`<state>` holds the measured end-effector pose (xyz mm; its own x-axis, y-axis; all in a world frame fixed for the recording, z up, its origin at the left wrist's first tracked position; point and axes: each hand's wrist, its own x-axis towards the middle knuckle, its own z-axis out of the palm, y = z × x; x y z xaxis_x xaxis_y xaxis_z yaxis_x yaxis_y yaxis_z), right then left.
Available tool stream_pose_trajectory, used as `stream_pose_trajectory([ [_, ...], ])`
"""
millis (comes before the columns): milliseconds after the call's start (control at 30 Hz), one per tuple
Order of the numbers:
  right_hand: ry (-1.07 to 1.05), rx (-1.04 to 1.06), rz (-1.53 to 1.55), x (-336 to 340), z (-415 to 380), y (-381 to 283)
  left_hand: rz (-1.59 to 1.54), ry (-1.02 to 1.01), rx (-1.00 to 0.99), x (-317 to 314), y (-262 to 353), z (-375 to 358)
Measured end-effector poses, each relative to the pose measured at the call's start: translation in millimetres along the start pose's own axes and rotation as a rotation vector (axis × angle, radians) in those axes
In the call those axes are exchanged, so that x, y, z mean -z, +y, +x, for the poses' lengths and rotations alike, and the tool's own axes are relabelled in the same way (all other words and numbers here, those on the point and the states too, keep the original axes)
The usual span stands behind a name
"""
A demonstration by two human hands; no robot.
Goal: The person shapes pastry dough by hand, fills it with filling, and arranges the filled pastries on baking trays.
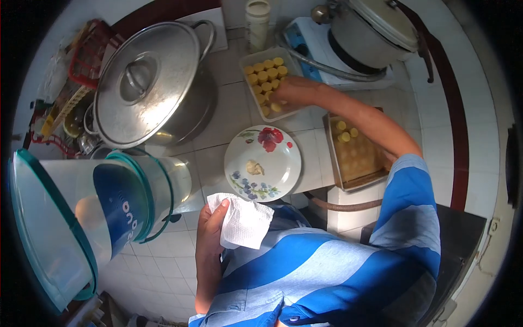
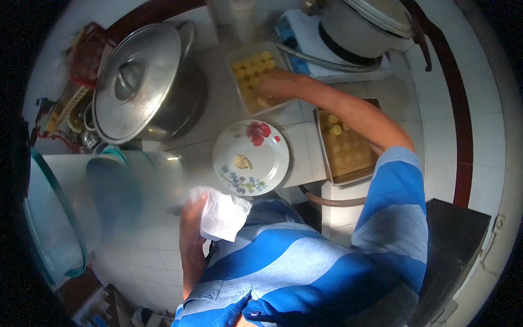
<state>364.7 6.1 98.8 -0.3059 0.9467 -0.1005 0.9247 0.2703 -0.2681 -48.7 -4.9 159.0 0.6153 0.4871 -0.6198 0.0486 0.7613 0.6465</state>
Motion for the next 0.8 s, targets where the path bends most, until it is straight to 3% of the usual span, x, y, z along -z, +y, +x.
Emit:
stream_pose_trajectory([
  [133,0.141,-0.283,0.089,60.7,-49.4,-25.6,0.009,-0.043,-0.005,-6.6,-0.6,4.6],
  [200,0.264,-0.533,0.172,78.0,-89.7,-35.8,0.016,-0.05,-0.008,-10.8,1.1,5.3],
  [300,0.297,-0.675,0.208,50.3,-155.8,-30.7,0.024,-0.078,0.004,-10.8,1.8,9.0],
  [367,0.207,-0.898,0.173,22.9,-190.7,-32.2,0.025,-0.082,0.031,-13.8,2.7,10.8],
  [533,0.33,-1.07,0.336,-73.6,-225.5,-15.8,0.047,-0.147,0.03,-11.3,-1.0,17.3],
  [667,0.356,-1.12,0.439,-101.3,-232.8,-6.5,0.041,-0.165,0.039,-14.8,1.0,13.3],
  [800,0.37,-1.171,0.266,-7.5,-171.6,-57.1,-0.001,-0.157,0.056,-12.4,0.9,8.7],
])
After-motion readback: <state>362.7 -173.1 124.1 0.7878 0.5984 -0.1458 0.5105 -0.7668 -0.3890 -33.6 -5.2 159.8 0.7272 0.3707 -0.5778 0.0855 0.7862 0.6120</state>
